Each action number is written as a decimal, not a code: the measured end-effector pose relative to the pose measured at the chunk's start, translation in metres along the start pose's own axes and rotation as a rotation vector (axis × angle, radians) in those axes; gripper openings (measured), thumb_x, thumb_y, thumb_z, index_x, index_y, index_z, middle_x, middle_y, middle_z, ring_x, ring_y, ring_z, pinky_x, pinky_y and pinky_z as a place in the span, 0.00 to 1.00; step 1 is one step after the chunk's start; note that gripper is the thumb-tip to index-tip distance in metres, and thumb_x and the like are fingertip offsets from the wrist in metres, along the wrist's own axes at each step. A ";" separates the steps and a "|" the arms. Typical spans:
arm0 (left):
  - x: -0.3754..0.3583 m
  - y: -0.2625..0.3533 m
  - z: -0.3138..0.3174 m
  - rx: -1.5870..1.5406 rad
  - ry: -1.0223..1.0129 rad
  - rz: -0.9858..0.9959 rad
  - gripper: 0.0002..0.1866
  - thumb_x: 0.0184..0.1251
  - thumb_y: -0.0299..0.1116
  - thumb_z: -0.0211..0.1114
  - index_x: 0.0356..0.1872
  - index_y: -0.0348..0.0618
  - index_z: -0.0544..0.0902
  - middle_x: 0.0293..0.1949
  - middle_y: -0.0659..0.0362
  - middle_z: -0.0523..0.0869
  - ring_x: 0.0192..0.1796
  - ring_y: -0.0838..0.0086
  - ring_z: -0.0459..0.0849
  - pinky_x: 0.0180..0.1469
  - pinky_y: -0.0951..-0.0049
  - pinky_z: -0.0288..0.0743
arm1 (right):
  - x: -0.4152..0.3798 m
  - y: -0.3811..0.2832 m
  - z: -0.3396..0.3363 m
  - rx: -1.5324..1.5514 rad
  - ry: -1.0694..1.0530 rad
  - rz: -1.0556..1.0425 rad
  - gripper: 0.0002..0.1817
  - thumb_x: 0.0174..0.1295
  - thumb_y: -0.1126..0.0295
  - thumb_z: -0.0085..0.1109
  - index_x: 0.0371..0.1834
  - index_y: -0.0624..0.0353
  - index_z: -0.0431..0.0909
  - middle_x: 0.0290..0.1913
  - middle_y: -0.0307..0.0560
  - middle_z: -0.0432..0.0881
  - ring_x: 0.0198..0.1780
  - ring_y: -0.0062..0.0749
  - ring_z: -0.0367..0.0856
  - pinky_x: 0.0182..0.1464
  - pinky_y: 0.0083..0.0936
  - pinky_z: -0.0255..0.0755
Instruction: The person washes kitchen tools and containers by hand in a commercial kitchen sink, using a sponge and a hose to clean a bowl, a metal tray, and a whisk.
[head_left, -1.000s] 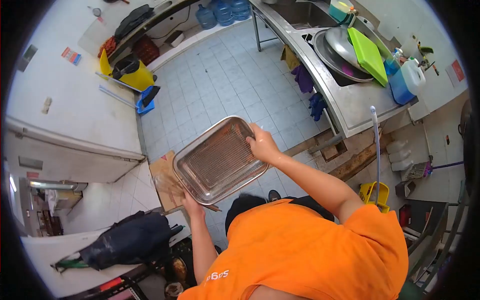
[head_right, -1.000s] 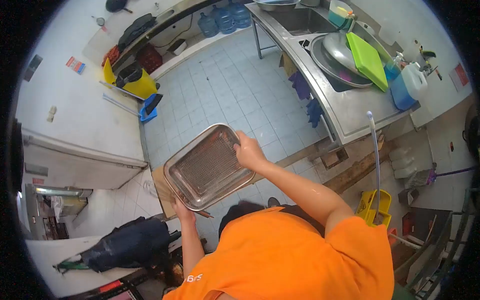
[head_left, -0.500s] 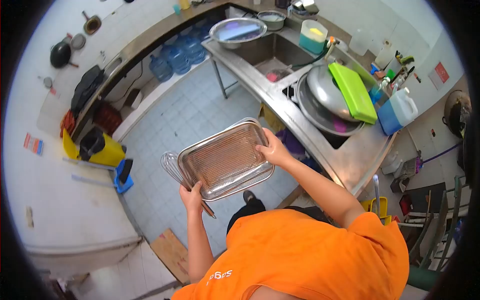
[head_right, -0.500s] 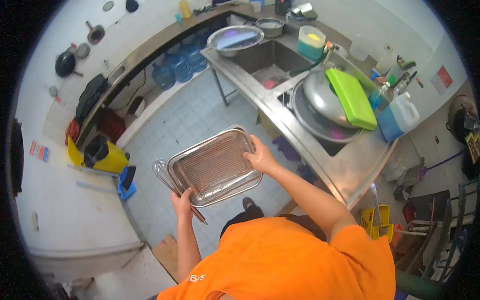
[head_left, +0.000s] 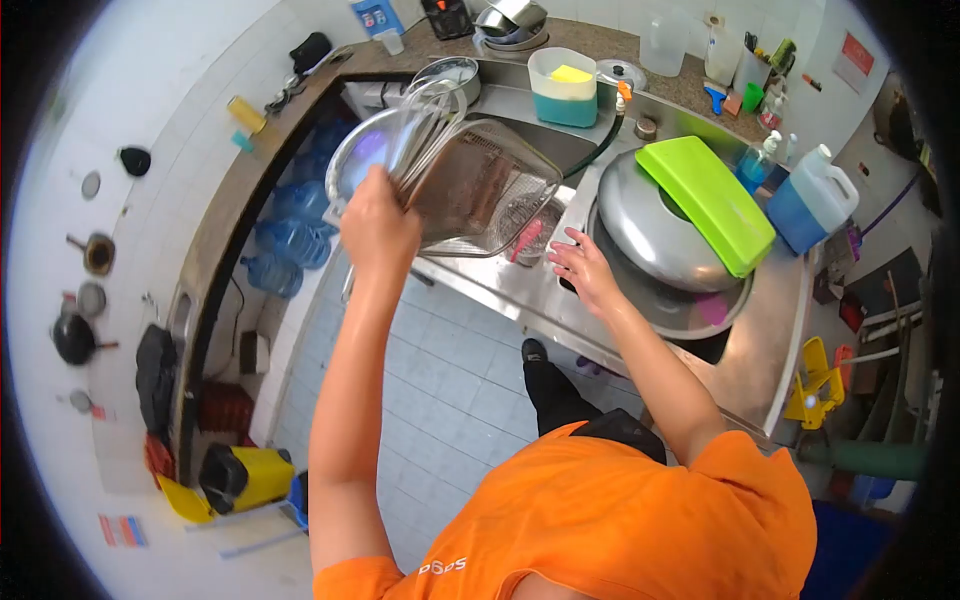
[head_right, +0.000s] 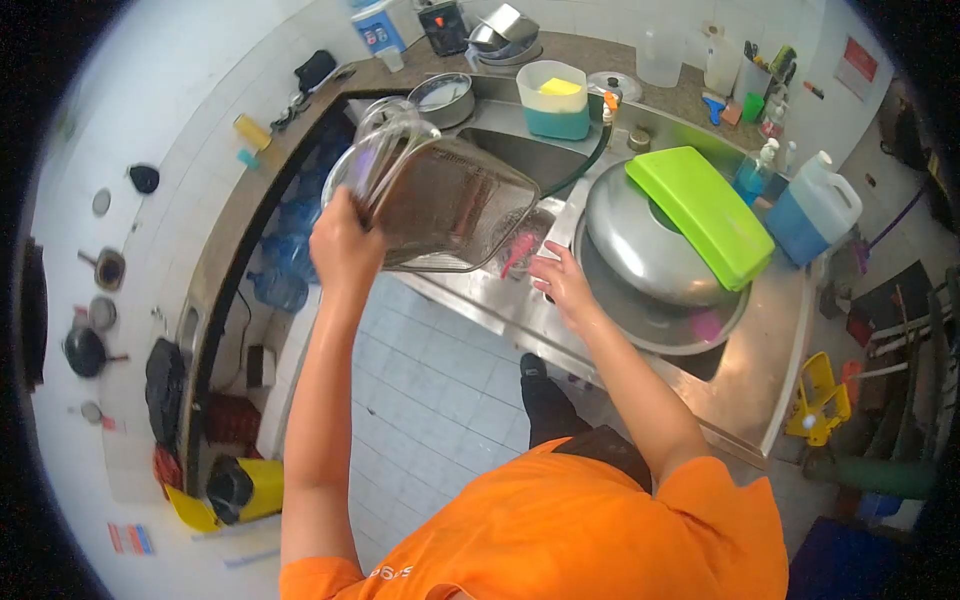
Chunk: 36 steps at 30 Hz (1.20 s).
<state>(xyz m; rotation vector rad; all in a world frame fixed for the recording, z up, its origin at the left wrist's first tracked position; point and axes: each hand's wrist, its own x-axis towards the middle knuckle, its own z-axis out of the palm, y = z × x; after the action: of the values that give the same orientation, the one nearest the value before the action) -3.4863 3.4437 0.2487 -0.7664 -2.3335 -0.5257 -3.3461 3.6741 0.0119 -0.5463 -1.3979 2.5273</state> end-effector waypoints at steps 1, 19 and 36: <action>0.031 0.002 0.034 -0.007 -0.043 0.042 0.09 0.53 0.21 0.62 0.36 0.39 0.73 0.32 0.44 0.83 0.36 0.44 0.83 0.38 0.46 0.75 | 0.042 0.017 -0.001 0.064 0.029 -0.016 0.37 0.67 0.68 0.58 0.77 0.59 0.52 0.64 0.55 0.73 0.60 0.38 0.77 0.61 0.34 0.71; 0.137 -0.050 0.476 0.201 -0.568 0.075 0.14 0.60 0.29 0.69 0.42 0.41 0.73 0.41 0.51 0.83 0.41 0.57 0.90 0.37 0.62 0.86 | 0.390 0.017 0.023 0.617 0.367 0.034 0.20 0.71 0.46 0.57 0.49 0.50 0.74 0.36 0.38 0.80 0.42 0.29 0.80 0.40 0.33 0.71; 0.083 -0.066 0.509 -0.033 -0.899 -0.172 0.15 0.60 0.26 0.67 0.47 0.33 0.75 0.45 0.41 0.86 0.48 0.48 0.89 0.49 0.55 0.84 | 0.449 0.057 -0.013 0.059 0.822 0.000 0.19 0.67 0.56 0.67 0.37 0.64 0.76 0.28 0.43 0.80 0.21 0.23 0.76 0.19 0.21 0.65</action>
<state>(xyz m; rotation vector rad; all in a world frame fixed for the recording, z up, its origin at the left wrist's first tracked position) -3.8006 3.6968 -0.0788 -0.9526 -3.2442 -0.3160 -3.7501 3.8099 -0.1420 -1.3579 -0.9846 1.9330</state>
